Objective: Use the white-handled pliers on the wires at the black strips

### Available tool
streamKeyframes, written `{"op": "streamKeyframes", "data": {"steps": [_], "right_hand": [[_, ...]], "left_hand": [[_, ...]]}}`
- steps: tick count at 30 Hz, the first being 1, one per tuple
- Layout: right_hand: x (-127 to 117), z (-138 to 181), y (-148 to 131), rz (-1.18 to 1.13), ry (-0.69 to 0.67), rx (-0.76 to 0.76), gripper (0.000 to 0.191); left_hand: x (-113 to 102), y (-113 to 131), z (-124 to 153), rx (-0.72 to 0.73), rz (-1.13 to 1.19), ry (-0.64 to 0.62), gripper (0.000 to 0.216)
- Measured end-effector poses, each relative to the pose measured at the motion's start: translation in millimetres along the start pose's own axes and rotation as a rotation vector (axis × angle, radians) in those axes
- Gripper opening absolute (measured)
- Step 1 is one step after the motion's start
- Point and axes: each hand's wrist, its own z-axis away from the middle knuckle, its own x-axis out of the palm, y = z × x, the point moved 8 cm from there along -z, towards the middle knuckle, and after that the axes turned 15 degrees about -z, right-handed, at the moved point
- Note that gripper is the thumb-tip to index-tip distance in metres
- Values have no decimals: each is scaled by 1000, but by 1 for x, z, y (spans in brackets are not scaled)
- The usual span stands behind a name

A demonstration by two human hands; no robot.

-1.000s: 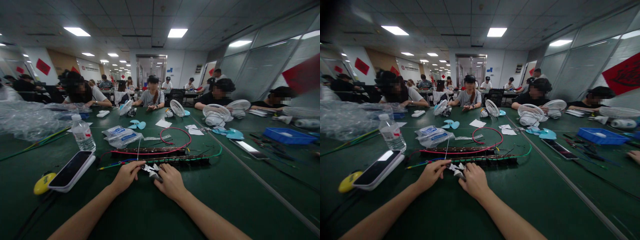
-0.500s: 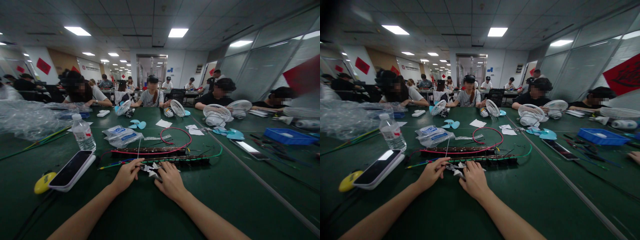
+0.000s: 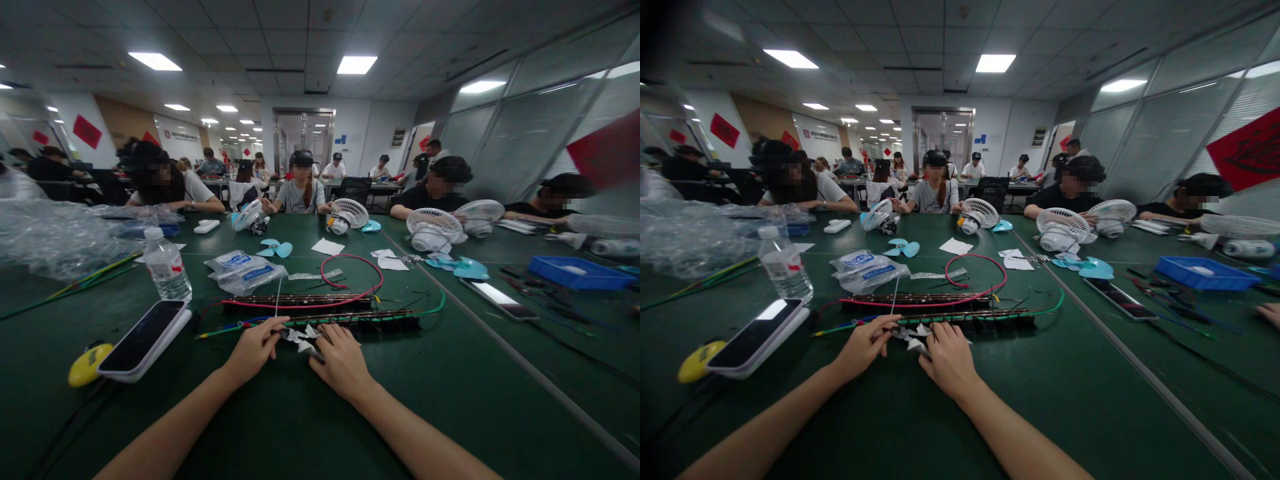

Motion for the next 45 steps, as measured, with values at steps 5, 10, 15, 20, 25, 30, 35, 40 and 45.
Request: {"op": "streamKeyframes", "data": {"steps": [5,10,15,20,25,30,35,40,45], "right_hand": [[-2,0,0,17,19,0,18],[-3,1,2,1,43,14,19],[-5,0,1,11,39,18,18],[-9,-1,-1,29,33,3,20],[-8,-1,-1,33,20,6,19],[-6,-1,0,43,13,11,20],[-3,1,1,41,22,-3,19],[0,3,4,42,25,8,14],[3,3,6,35,6,26,13]], "left_hand": [[0,1,-1,-12,1,-12,38],[-2,4,-2,-16,-9,-12,36],[-1,3,-3,-27,-16,-22,34],[1,1,-3,-27,-74,-26,34],[0,3,-3,-15,-117,-30,33],[-2,8,-4,-23,-139,-41,31],[-1,7,-4,-30,-131,-43,31],[-1,8,-3,-7,-139,-46,30],[-1,10,-3,34,-110,-40,31]]}}
